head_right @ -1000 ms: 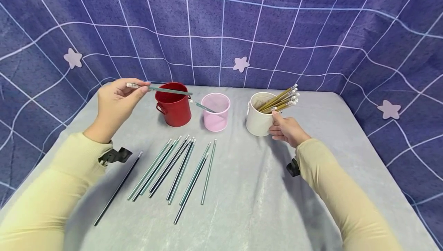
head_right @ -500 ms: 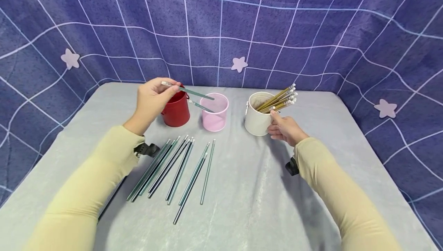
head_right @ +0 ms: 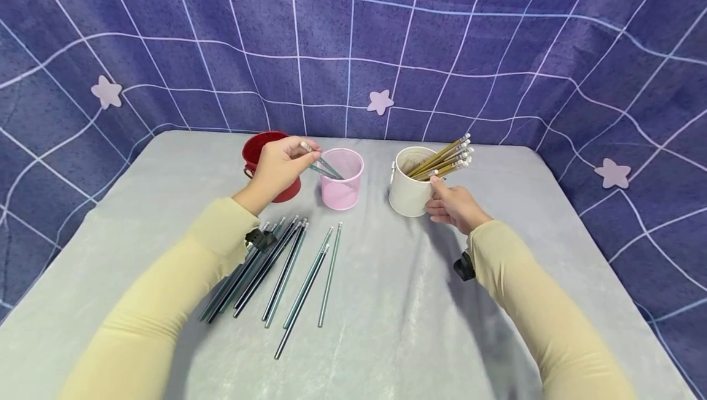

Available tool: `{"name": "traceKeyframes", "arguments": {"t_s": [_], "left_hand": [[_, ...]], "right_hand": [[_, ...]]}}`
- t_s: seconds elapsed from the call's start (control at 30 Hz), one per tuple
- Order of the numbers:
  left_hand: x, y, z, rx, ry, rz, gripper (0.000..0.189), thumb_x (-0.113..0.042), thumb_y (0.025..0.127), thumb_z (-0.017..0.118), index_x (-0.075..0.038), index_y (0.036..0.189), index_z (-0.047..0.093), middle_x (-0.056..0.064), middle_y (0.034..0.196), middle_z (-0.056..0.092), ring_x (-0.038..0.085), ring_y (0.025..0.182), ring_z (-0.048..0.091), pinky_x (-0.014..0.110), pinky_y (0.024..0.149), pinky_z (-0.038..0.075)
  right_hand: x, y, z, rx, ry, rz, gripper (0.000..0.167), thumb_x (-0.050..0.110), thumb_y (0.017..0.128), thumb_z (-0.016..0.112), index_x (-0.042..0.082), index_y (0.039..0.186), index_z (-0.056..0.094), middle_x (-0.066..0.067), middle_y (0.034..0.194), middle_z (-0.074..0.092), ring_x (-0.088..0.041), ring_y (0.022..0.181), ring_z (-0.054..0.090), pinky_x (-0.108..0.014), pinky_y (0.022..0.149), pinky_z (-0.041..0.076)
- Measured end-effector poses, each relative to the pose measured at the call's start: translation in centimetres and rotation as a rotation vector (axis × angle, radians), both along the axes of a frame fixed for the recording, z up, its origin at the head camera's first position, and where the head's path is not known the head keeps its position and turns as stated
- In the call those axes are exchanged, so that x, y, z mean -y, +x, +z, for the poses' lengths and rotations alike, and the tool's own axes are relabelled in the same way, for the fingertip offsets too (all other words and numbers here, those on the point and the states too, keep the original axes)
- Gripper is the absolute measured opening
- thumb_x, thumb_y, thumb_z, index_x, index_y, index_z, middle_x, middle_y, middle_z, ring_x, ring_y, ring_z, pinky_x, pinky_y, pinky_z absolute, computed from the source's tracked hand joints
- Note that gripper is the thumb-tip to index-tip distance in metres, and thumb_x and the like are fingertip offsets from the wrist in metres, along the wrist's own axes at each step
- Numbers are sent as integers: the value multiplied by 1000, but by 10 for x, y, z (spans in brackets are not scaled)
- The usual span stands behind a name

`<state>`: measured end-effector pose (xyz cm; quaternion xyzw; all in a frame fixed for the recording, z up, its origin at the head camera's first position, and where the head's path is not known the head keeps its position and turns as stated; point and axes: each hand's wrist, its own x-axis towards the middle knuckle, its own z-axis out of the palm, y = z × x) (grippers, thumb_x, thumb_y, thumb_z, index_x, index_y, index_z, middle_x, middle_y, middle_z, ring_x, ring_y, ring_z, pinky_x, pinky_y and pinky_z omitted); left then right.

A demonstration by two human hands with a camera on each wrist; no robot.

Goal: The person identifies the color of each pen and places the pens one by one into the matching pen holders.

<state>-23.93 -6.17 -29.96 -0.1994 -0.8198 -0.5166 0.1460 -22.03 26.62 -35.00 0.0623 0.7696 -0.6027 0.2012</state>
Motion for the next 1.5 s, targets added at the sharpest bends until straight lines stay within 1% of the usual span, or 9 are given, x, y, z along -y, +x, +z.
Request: {"name": "traceKeyframes", "arguments": {"t_s": [0.13, 0.27, 0.43, 0.47, 0.6, 0.9, 1.07, 1.33, 1.5], "left_hand": [[0, -1, -4, 53, -51, -14, 15, -4, 84, 70, 4, 97, 72, 15, 92, 72, 24, 86, 68, 28, 80, 53], [1, -3, -4, 12, -165, -3, 17, -10, 84, 71, 0, 99, 74, 11, 97, 72, 23, 97, 66, 33, 90, 49], [5, -7, -10, -52, -292, 11, 19, -15, 84, 73, -4, 99, 75, 11, 115, 67, 29, 130, 46, 44, 114, 20], [6, -7, -12, -54, -305, 13, 19, -16, 84, 73, -4, 99, 75, 12, 121, 64, 30, 135, 38, 46, 116, 12], [8, -6, -18, -51, -294, 21, 21, -17, 84, 74, -4, 100, 76, 14, 138, 50, 35, 142, 21, 49, 116, 5], [15, -10, -32, -29, -352, 195, 23, -26, 83, 74, -11, 101, 77, 17, 149, 36, 45, 142, 5, 59, 111, -6], [18, -10, -35, -10, -368, 191, 30, -26, 83, 74, -9, 108, 74, 20, 147, 39, 48, 141, 9, 60, 111, -5], [28, 7, -34, -39, -223, 220, 30, -14, 83, 69, -1, 110, 69, 15, 117, 66, 38, 124, 47, 58, 112, 9], [49, 19, -35, 143, -270, 217, 30, -13, 85, 62, 1, 111, 67, 17, 109, 68, 32, 104, 61, 46, 98, 40]], "right_hand": [[1, -1, 1, -6, -4, -12, 84, 50, 101, 29, -24, 138, 18, -40, 138, 35, -5, 90, 63, -27, 83, 53], [1, 0, 3, -11, -6, -26, 82, 49, 101, 30, -25, 138, 19, -39, 138, 37, -3, 85, 63, -26, 81, 54], [1, 0, 3, -4, -23, -13, 83, 49, 101, 28, -25, 138, 17, -41, 140, 29, -3, 87, 62, -25, 82, 53], [1, 1, 3, -2, -24, -12, 83, 49, 101, 28, -25, 138, 16, -41, 141, 28, -2, 87, 62, -25, 82, 53], [1, 1, 2, -7, -21, -16, 83, 49, 101, 28, -25, 138, 17, -41, 141, 29, -2, 86, 63, -25, 81, 53], [3, 0, 1, -14, -20, -40, 83, 49, 101, 31, -25, 137, 20, -39, 136, 39, -2, 83, 63, -24, 78, 54], [2, -1, -1, -10, -19, -40, 83, 49, 101, 30, -25, 138, 19, -40, 138, 35, -2, 83, 63, -23, 77, 54], [2, -2, 2, -21, -9, -39, 83, 49, 101, 31, -25, 137, 20, -34, 128, 50, -3, 82, 64, -25, 78, 54], [3, -1, 1, -12, -23, -49, 82, 48, 101, 32, -24, 138, 20, -24, 116, 59, -3, 81, 64, -23, 75, 54]]}}
